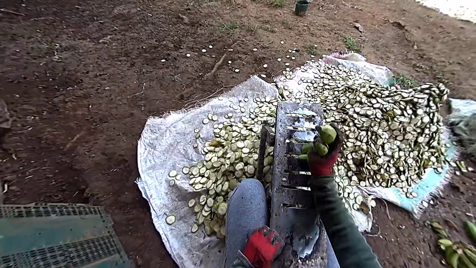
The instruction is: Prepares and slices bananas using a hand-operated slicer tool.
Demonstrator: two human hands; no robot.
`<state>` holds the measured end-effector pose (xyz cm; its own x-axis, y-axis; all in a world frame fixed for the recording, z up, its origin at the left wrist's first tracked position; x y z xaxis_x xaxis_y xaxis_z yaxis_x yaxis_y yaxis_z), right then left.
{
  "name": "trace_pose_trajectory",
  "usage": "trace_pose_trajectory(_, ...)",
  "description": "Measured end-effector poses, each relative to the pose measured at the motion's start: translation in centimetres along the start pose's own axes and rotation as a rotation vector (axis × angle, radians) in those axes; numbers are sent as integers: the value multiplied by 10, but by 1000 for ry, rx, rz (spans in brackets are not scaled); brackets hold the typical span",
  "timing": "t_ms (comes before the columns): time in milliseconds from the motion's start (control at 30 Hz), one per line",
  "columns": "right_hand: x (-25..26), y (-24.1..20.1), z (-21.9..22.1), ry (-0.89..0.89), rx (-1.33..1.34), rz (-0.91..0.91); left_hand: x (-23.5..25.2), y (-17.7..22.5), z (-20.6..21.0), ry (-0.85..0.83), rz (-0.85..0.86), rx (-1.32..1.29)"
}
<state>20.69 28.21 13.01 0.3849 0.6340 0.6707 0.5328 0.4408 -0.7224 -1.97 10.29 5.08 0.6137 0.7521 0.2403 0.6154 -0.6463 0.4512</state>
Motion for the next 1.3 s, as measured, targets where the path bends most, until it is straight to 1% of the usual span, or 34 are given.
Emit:
trace_pose_trajectory(33, -47, -15, -21, -10, 63, -10, 4, -1, 8, -190, -39, -55)
trace_pose_trajectory(67, -94, -33, -41, -11, 107, 6, 8, -1, 13, -301, -72, -75)
trace_pose_trajectory(100, -135, -48, -60, 11, 145, 40, 12, 1, 16, -315, -90, -55)
trace_pose_trajectory(133, -165, -58, -73, 29, 174, 58, 16, 3, 18, -341, -128, -50)
trace_pose_trajectory(167, -178, -59, -79, 37, 196, 55, 21, 4, 22, -371, -174, -51)
trace_pose_trajectory(200, -170, -55, -74, 12, 197, 24, 25, 4, 27, -406, -211, -44)
trace_pose_trajectory(233, -146, -46, -60, -35, 186, -12, 27, 3, 34, -444, -236, -31)
trace_pose_trajectory(300, -75, -19, -18, -108, 144, -50, 27, 1, 43, -512, -261, -30)
trace_pose_trajectory(400, 35, 31, 47, -153, -9, 31, 25, 2, 45, -640, -280, -44)
trace_pose_trajectory(433, 61, 37, 61, -150, -60, 40, 25, 3, 44, -633, -278, -40)
trace_pose_trajectory(467, 77, 38, 72, -147, -99, 41, 26, 2, 42, -592, -274, -32)
trace_pose_trajectory(500, 78, 34, 74, -155, -119, 54, 25, 1, 40, -566, -268, -20)
trace_pose_trajectory(533, 64, 30, 66, -161, -115, 83, 23, 1, 40, -579, -264, -20)
trace_pose_trajectory(567, 36, 24, 48, -164, -91, 112, 23, 2, 40, -562, -256, -25)
trace_pose_trajectory(633, -41, 2, 1, -132, 25, 66, 24, 1, 43, -597, -254, -39)
trace_pose_trajectory(700, -130, -34, -48, -90, 121, 70, 23, 1, 49, -756, -261, -33)
trace_pose_trajectory(733, -165, -47, -66, -72, 136, 73, 24, 1, 50, -810, -259, -25)
trace_pose_trajectory(767, -189, -53, -77, -67, 132, 54, 26, 2, 49, -851, -266, -26)
trace_pose_trajectory(800, -196, -50, -80, -78, 107, 29, 27, 3, 48, -830, -272, -31)
trace_pose_trajectory(833, -185, -42, -73, -109, 54, -2, 27, 2, 47, -752, -273, -31)
trace_pose_trajectory(900, -124, -21, -41, -178, -93, -49, 25, -1, 41, -638, -292, -46)
trace_pose_trajectory(933, -87, -10, -24, -192, -168, -73, 28, -2, 33, -527, -313, -59)
trace_pose_trajectory(967, -54, 0, -7, -204, -228, -63, 34, -5, 16, -287, -324, -48)
trace_pose_trajectory(1000, -31, 9, 7, -220, -268, -17, 43, -9, -7, 11, -316, -22)
trace_pose_trajectory(1033, -17, 15, 17, -233, -278, 38, 55, -15, -30, 258, -310, -17)
trace_pose_trajectory(1067, -12, 18, 20, -235, -272, 81, 72, -23, -48, 396, -320, -59)
trace_pose_trajectory(1133, -14, 12, 14, -239, -243, 155, 104, -39, -68, 478, -338, -236)
trace_pose_trajectory(1167, -14, 1, 9, -232, -241, 140, 113, -44, -72, 529, -333, -302)
trace_pose_trajectory(1233, -1, -26, 17, -236, -255, 49, 113, -42, -75, 683, -298, -385)
trace_pose_trajectory(1300, 11, -36, 40, -296, -381, -26, 92, -25, -65, 740, -276, -411)
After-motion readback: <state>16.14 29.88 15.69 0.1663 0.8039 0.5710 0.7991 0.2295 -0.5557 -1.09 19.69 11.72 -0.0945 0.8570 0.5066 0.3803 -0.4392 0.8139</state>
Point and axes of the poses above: each hand's wrist, its own x-axis towards the middle knuckle, its own z-axis out of the palm, y = z × x, the point moved 9 cm from there along x, towards the middle knuckle, and after that the axes turned 8 degrees about x, right-handed, at the moved point
